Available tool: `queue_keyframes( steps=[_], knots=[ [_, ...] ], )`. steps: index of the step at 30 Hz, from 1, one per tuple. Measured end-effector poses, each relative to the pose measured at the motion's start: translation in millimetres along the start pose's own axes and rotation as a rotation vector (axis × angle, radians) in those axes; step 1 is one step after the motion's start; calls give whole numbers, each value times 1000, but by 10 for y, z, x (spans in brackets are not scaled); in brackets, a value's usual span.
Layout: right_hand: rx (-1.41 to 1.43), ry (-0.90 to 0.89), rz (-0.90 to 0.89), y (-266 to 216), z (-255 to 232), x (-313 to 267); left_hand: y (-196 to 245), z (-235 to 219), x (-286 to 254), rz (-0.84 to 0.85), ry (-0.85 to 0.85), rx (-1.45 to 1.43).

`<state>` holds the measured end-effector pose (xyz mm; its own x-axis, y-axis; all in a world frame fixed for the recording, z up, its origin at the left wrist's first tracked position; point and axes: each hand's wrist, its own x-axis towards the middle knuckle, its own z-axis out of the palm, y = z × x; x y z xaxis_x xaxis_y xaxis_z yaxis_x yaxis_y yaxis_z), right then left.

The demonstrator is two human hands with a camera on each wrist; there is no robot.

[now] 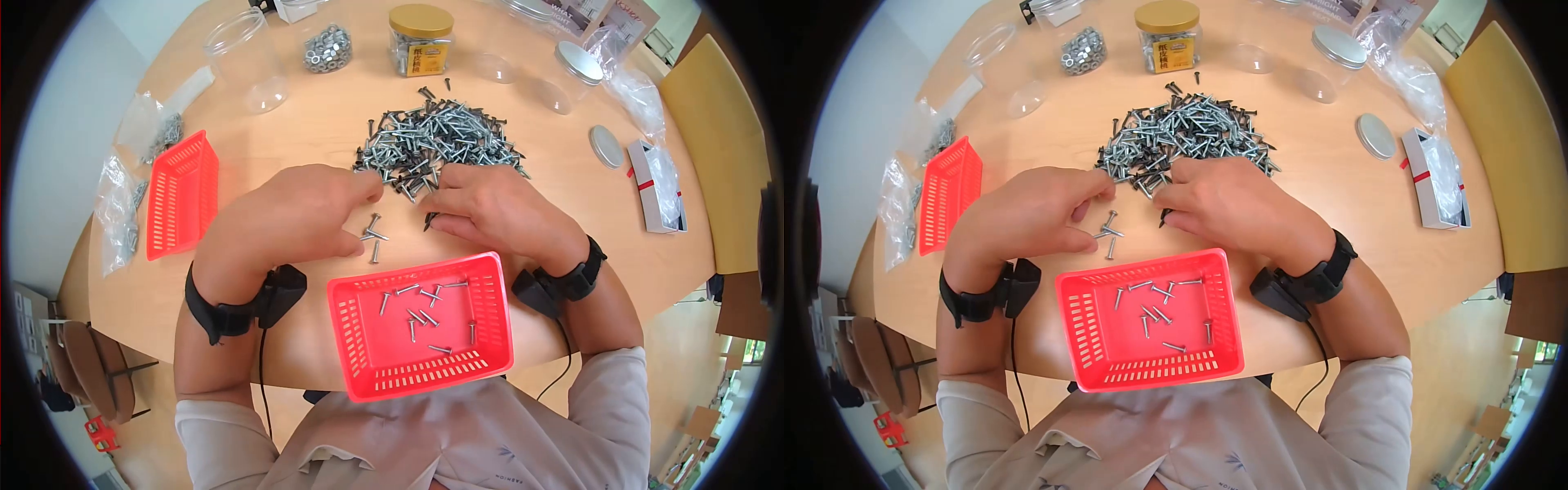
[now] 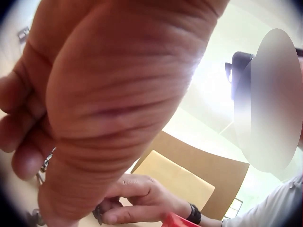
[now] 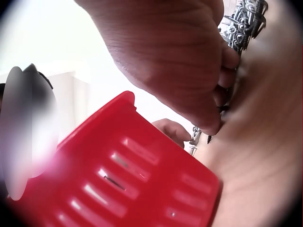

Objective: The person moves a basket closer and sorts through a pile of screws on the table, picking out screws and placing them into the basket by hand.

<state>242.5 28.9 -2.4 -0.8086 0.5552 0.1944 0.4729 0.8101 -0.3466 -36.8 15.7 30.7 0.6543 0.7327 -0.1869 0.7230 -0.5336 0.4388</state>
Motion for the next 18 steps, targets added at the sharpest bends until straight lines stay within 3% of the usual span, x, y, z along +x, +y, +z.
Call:
queue_keyframes(
  steps=[6, 11, 16, 18],
  knots=[
    [-99, -25, 60, 49, -80, -36, 102, 104, 113, -40, -40, -42],
    [-132, -78, 144, 124, -240, -134, 19, 237, 198, 137, 114, -1],
    [-325, -146, 302, 160, -329, -213, 23, 329, 310, 157, 239, 72],
    [-305, -69, 272, 129, -319, -183, 2, 337, 331, 178, 303, 85]
  ],
)
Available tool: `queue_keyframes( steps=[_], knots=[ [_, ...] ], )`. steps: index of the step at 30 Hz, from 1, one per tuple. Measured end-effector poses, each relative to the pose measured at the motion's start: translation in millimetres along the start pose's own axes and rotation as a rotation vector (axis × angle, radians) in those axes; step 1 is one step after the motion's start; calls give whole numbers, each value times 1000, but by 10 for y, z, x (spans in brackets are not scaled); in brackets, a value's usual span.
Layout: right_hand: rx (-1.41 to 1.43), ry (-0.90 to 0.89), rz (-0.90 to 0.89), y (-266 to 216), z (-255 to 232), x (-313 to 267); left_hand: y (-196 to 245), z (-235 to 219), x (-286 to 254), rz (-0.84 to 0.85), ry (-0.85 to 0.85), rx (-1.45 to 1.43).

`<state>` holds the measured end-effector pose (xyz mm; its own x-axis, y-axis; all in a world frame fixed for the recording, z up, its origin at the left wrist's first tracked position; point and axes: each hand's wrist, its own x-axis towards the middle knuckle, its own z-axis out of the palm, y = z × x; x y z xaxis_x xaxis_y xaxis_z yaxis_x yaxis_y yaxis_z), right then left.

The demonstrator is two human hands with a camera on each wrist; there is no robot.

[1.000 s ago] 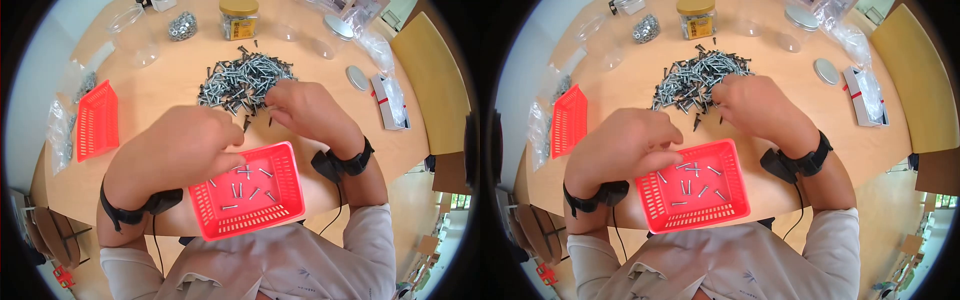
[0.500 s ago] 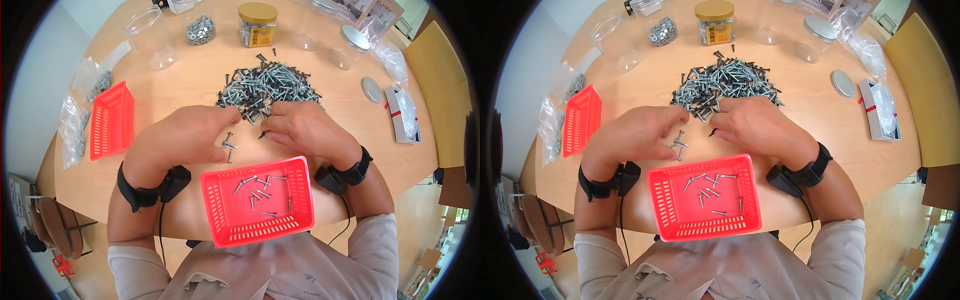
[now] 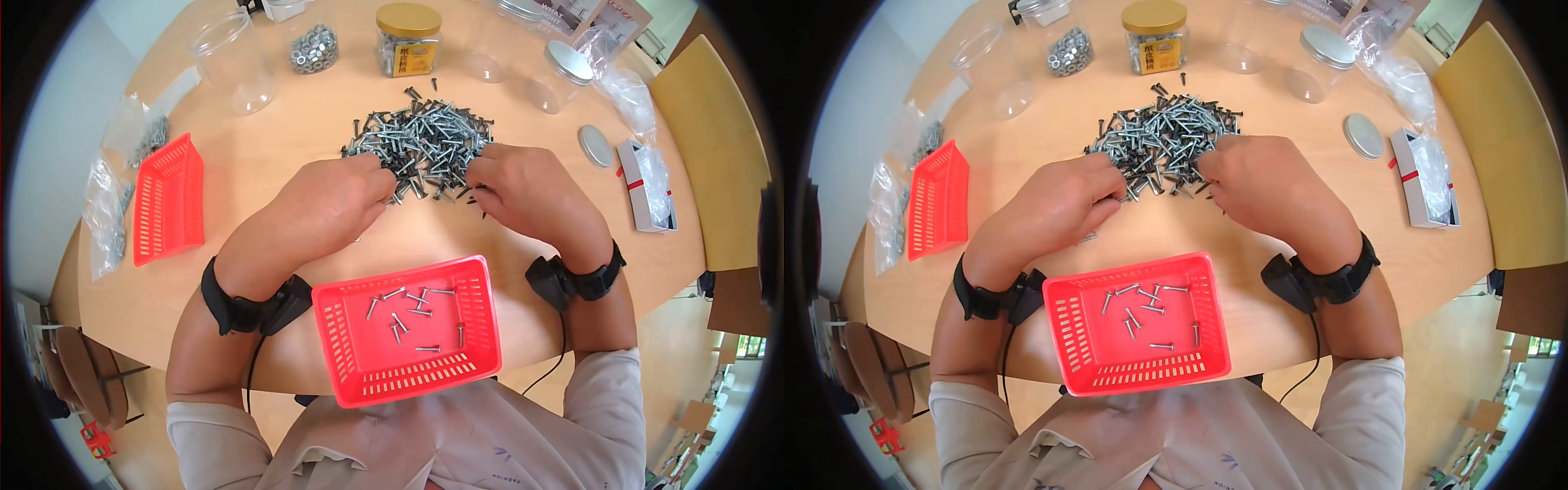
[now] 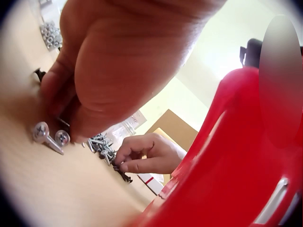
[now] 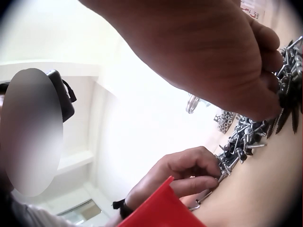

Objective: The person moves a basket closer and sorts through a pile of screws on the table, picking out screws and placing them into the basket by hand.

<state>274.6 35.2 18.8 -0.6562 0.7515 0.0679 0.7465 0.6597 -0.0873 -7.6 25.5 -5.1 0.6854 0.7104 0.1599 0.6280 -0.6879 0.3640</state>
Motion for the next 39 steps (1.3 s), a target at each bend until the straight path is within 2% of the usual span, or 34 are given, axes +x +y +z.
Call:
queue_keyframes(
  steps=[2, 4, 9, 12, 17, 21, 23, 27, 30, 32, 39],
  knots=[
    [32, 74, -21, -80, 18, 48, -21, -10, -5, 22, 27, -8],
    [190, 169, -104, -168, 52, 74, -1, -51, -4, -1, 46, -20],
    [137, 123, -112, -152, 188, 77, -12, 15, 17, 35, 81, -8],
    [122, 90, -112, -147, 188, 93, -7, 53, 7, -7, 67, 29],
    [119, 95, -110, -139, 148, 91, -21, 11, 4, 16, -19, 52],
    [133, 165, -97, -151, 122, 103, -6, 21, 3, 11, 2, 47],
    [148, 190, -107, -164, 123, 105, -22, 10, -5, 11, 85, 21],
    [134, 213, -119, -189, 97, 98, -30, -234, -35, -49, 118, 58],
    [159, 210, -123, -197, 85, 91, -43, -277, -82, -9, 78, 1],
    [161, 210, -132, -200, 83, 83, -32, -257, -98, 48, -6, -21],
    [145, 160, -126, -213, 94, 69, 89, -155, -86, 23, -171, -4]
  ],
)
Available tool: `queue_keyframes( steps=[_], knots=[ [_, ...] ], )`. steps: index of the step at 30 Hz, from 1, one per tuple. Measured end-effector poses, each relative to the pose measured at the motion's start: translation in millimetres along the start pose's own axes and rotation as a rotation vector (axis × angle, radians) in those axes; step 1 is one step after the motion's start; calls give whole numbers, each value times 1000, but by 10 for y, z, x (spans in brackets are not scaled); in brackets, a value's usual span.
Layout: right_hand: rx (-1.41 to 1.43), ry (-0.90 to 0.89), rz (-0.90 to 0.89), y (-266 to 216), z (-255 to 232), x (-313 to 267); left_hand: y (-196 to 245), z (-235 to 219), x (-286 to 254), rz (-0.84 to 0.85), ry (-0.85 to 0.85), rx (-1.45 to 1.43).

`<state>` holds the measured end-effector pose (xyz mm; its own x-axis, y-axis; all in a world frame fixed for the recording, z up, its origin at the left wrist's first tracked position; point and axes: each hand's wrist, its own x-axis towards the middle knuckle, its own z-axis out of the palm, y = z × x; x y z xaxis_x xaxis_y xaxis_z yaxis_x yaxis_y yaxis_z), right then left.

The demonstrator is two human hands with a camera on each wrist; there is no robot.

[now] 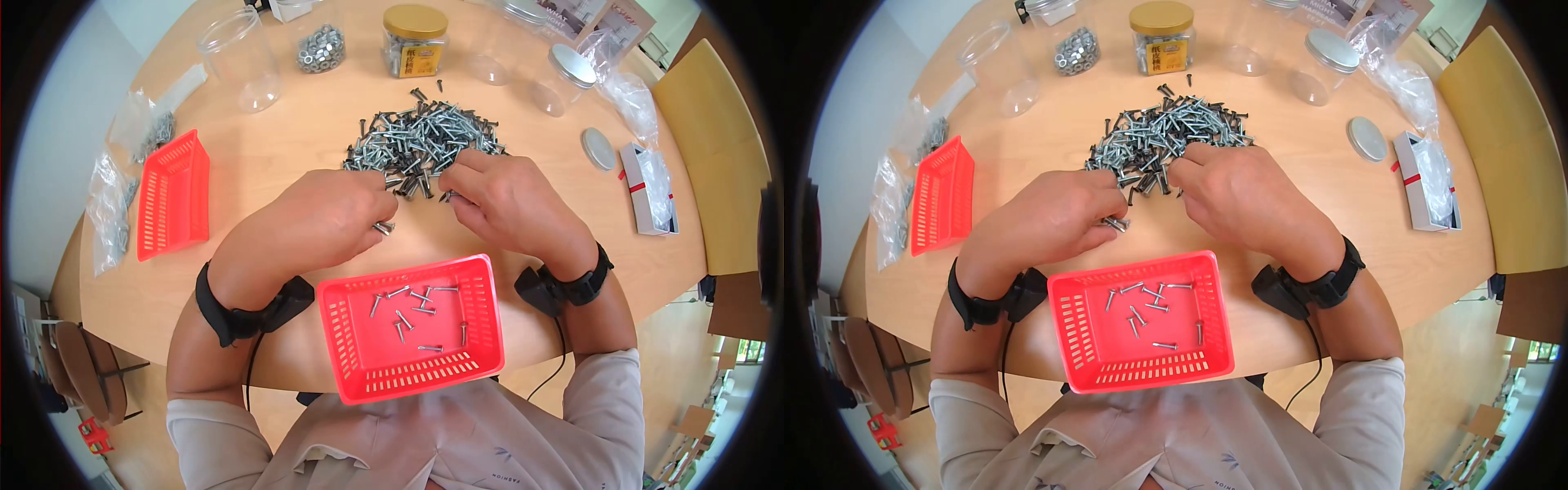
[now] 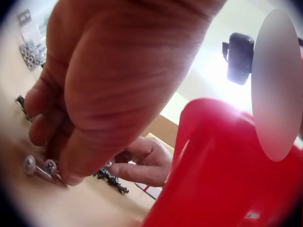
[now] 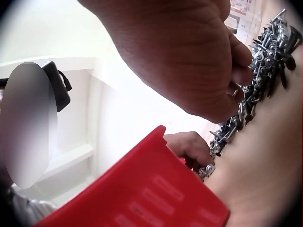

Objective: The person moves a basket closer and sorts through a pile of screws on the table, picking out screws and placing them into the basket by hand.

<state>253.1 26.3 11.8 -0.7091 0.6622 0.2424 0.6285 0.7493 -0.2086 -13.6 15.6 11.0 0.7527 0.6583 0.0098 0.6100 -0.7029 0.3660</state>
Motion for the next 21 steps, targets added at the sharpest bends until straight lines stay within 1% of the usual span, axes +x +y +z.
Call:
queue_keyframes(
  steps=[3, 5, 7, 8, 10, 15, 17, 18, 20, 21],
  knots=[
    [-12, -20, 11, -4, -3, 7, -33, 55, -7, 21, 20, -24],
    [-12, -34, 14, -11, 24, 1, -46, 79, 0, -4, 10, 62],
    [-26, 47, -38, 6, 53, 7, -37, 81, 8, -34, -8, 59],
    [-27, 48, -40, 5, 45, 10, -31, 83, 10, -63, -30, 50],
    [-4, -35, 11, -1, 31, 1, -21, 87, 3, -48, -20, 46],
    [-9, -36, 8, 5, 34, 9, -19, 117, -6, -43, -26, 86],
    [-11, -38, 13, -1, 57, -7, -39, 152, -22, 48, 87, 106],
    [-16, -46, 14, 2, 63, -12, -36, 162, -22, 47, 88, 107],
    [-26, -46, 14, 11, 52, 2, -26, 163, -9, -23, 38, 144],
    [-13, -40, 13, 10, 51, 2, -22, 154, -7, -23, 39, 144]
  ],
)
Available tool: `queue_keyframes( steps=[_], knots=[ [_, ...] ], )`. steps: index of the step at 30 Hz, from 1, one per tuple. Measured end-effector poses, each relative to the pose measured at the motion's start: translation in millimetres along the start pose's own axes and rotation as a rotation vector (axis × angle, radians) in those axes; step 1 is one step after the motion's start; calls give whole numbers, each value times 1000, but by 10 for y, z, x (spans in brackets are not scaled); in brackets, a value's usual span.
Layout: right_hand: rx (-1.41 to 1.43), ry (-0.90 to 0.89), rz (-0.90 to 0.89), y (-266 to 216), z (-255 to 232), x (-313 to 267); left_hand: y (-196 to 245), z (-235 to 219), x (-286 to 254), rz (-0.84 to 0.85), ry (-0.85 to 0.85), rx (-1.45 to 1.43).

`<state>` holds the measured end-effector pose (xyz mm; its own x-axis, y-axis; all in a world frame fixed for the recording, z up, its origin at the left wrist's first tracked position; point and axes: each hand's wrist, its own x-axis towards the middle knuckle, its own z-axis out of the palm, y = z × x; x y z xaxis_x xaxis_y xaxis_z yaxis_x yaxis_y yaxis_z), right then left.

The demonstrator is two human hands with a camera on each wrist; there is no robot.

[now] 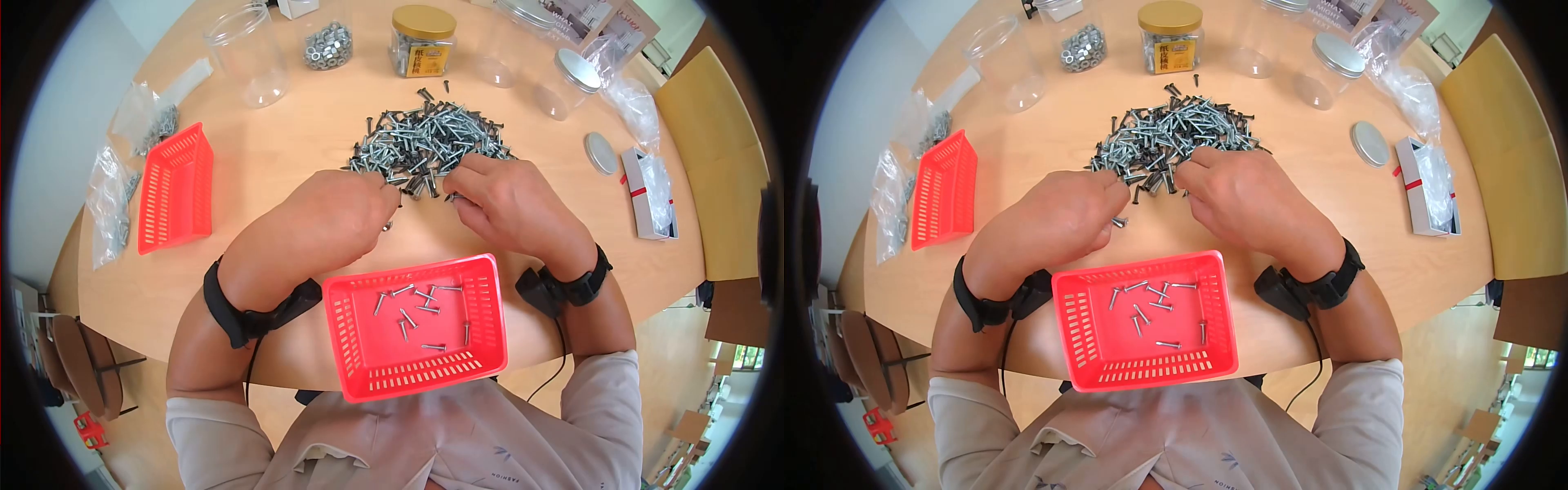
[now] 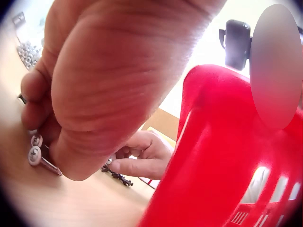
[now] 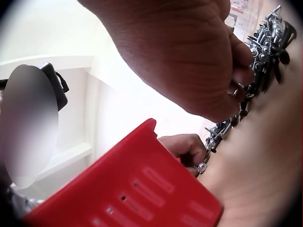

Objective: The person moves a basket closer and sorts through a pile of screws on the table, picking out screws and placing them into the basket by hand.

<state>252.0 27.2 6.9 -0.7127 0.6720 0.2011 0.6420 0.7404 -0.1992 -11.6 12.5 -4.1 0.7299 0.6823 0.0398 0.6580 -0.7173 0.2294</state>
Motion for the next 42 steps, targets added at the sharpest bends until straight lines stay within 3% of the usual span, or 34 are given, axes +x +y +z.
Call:
queue_keyframes(
  steps=[18, 23, 27, 29, 35, 39, 42],
  knots=[
    [16, 44, -23, 17, -27, 10, -25, -47, 18, -22, -36, -39],
    [2, 55, -24, 35, -44, 7, -65, -317, -46, -20, 136, -127],
    [19, 54, -22, 36, -51, 3, 218, -600, -189, 60, 175, -297],
    [17, 57, -31, 39, -52, 28, 365, -626, -208, 289, 60, -388],
    [26, 27, -12, 21, -42, 9, 550, -606, -235, 286, -200, -419],
    [26, 25, -4, 10, -45, 6, 509, -655, -250, 281, -246, -397],
    [27, 39, -13, 12, -54, 9, 467, -695, -255, 289, -145, -417]
  ],
)
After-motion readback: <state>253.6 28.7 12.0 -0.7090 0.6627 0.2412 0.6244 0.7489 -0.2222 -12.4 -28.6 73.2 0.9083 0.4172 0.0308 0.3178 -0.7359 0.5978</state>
